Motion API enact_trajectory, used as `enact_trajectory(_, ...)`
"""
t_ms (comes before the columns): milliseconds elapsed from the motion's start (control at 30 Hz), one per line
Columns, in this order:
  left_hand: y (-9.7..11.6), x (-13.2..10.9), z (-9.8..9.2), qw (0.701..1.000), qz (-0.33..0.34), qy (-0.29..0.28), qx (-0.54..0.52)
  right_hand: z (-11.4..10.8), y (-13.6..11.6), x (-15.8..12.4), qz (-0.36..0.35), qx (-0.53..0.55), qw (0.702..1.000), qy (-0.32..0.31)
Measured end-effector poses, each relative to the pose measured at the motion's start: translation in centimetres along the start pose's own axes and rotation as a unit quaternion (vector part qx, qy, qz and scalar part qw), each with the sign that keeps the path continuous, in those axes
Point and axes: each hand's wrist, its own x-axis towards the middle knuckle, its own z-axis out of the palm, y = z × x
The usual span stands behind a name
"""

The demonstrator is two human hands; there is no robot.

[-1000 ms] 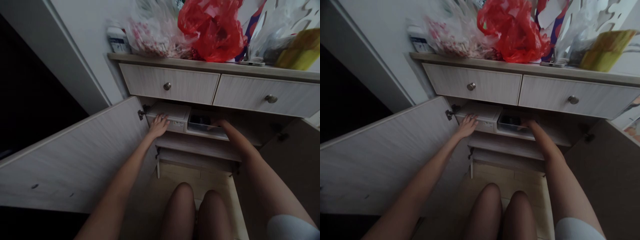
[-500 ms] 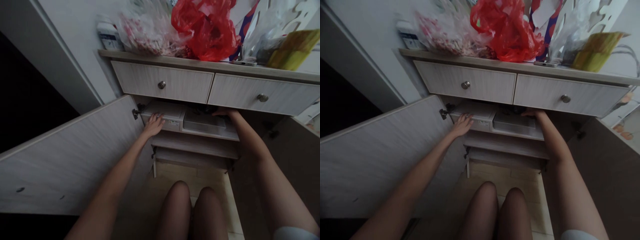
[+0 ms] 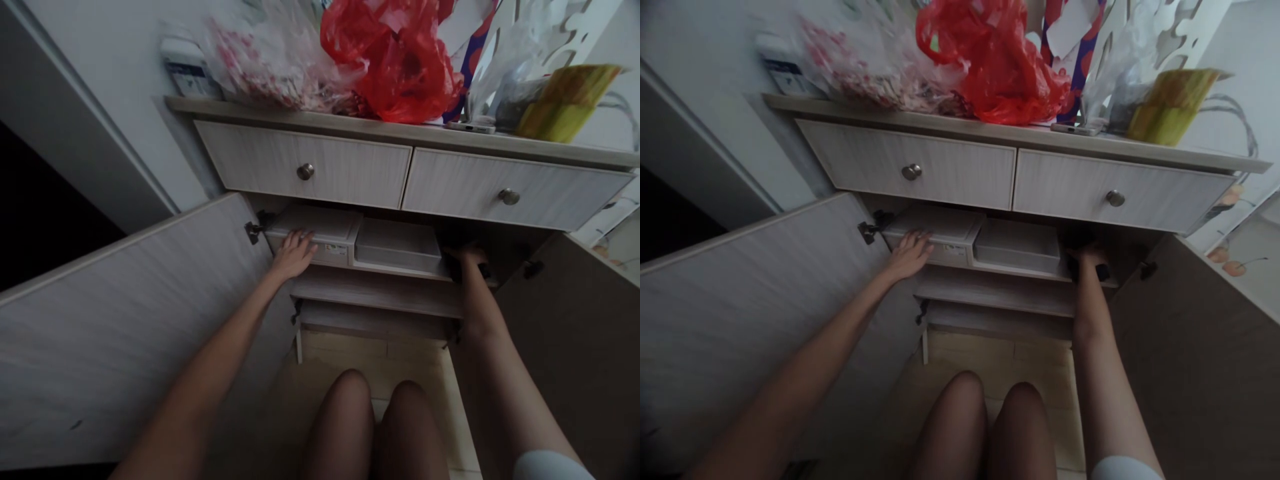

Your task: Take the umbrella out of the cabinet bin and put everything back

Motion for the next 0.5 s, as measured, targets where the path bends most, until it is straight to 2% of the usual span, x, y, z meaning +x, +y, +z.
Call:
enact_trajectory(167,0.1,0.0,0.0,1.0,-0.004,0.0,0.01,1.4,-1.5,-0.5,0.035,0.017,0.999,0.014)
enact_trajectory(333,0.4,0.0,-0.3,0.999,-0.018,-0.026,0.009,-0.3,-0.9,-0.4,0.017,0.085,0.996,0.002)
enact_trajectory(433,0.6,0.0,-0.8,0.999,-0.024,-0.042,0.008,-1.9,0.7,-3.2,-0.029,0.175,0.982,0.057)
enact_trajectory(500,0.7,0.1,-1.1,0.998,-0.031,-0.059,0.004,-2.4,3.5,-7.2,-0.117,0.242,0.956,0.121)
